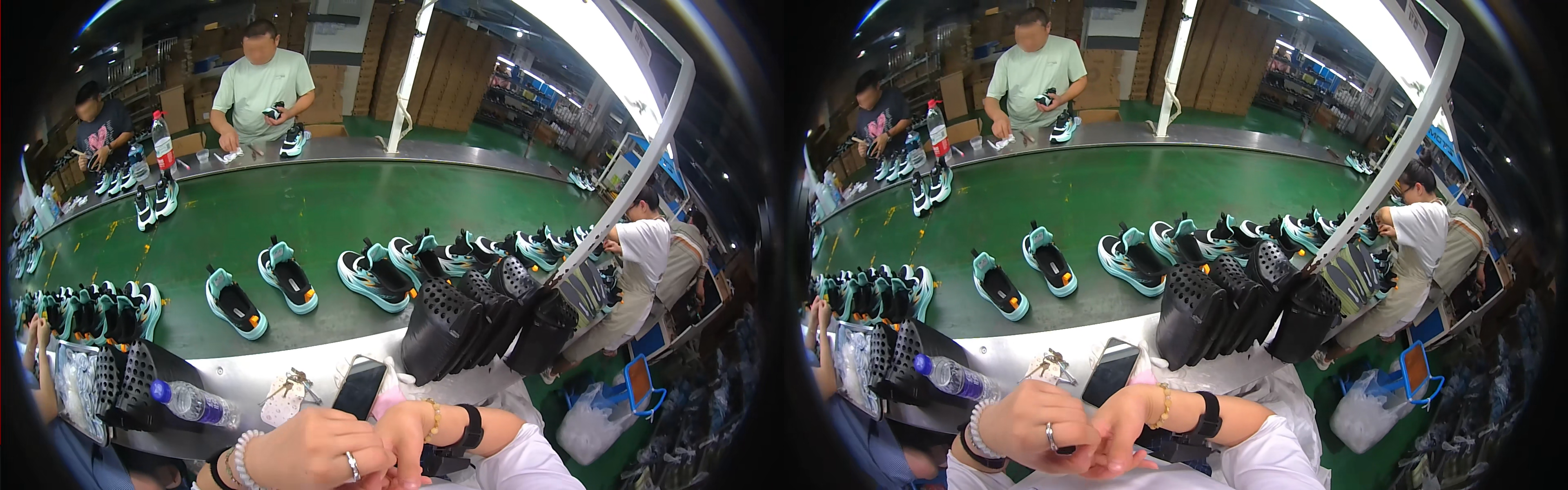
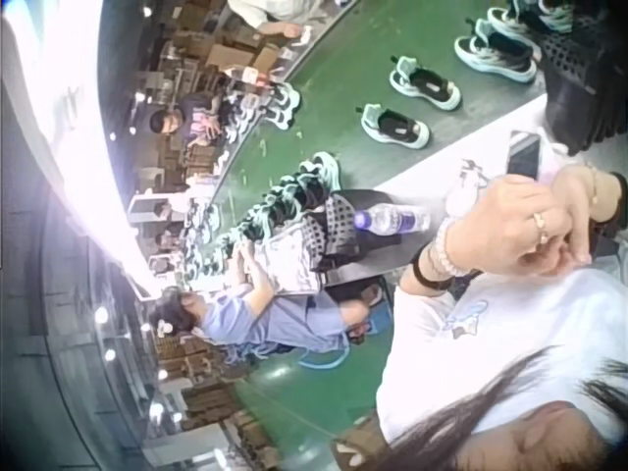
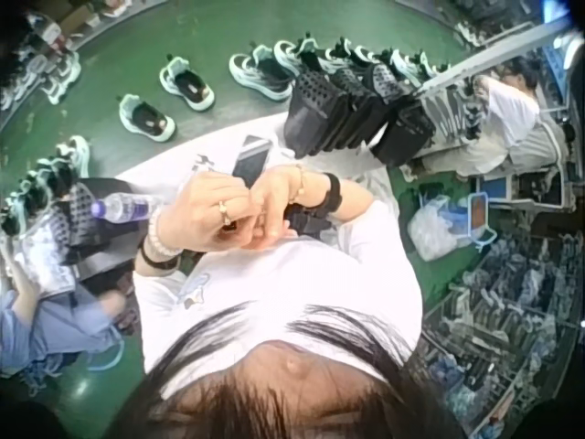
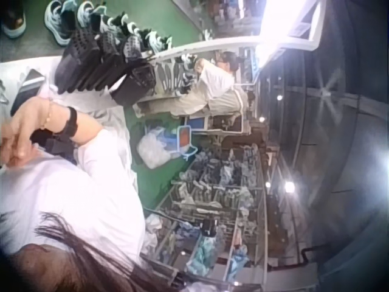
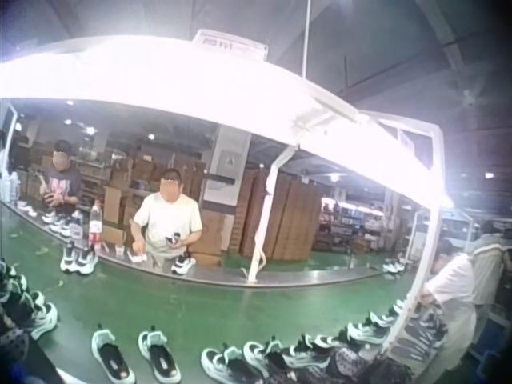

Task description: Inspecting and organizing finished shoes on an assembly line in a factory.

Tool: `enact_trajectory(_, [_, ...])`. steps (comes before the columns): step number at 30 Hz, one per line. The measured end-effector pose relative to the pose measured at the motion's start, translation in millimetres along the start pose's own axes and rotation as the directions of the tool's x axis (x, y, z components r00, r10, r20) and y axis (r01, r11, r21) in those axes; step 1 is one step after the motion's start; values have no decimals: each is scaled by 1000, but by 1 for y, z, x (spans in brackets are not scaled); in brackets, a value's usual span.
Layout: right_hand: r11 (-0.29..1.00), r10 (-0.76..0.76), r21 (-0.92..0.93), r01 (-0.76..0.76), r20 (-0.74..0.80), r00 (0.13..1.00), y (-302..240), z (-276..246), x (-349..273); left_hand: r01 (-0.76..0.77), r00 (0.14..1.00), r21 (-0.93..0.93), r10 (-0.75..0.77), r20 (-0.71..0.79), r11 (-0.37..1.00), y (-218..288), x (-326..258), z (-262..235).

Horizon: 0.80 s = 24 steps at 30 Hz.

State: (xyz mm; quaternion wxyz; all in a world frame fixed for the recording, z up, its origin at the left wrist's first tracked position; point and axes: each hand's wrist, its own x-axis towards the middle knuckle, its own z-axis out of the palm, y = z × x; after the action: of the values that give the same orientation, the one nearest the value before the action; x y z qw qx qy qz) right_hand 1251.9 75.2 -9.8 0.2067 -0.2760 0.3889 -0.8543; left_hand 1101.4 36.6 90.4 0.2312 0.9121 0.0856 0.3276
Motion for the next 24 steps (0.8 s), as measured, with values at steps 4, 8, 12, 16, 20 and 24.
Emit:
enact_trajectory(4, [988, 72, -130, -88, -119, 990, -22, 12, 0, 138, 990, -144, -139, -1, 980, -26, -12, -6])
enact_trajectory(8, [705, -355, -668, -240, -625, 696, -36, 62, -12, 661, 691, 261, -436, -576, 703, -112, -44, 0])
enact_trajectory(12, [594, -648, -676, -436, -723, 239, -11, 95, -38, 889, 413, 453, -549, -727, 68, -212, -123, 13])
enact_trajectory(16, [451, -817, -641, -621, -577, 2, 4, 117, -52, 894, 211, 422, -692, -690, -148, -242, -151, 20])
enact_trajectory(20, [453, -865, -547, -704, -463, -196, 12, 136, -63, 894, 285, 445, -715, -638, -41, -270, -165, 15])
enact_trajectory(24, [485, -873, -540, -687, -334, -354, 25, 147, -72, 860, 408, 501, -722, -558, 99, -268, -122, 30])
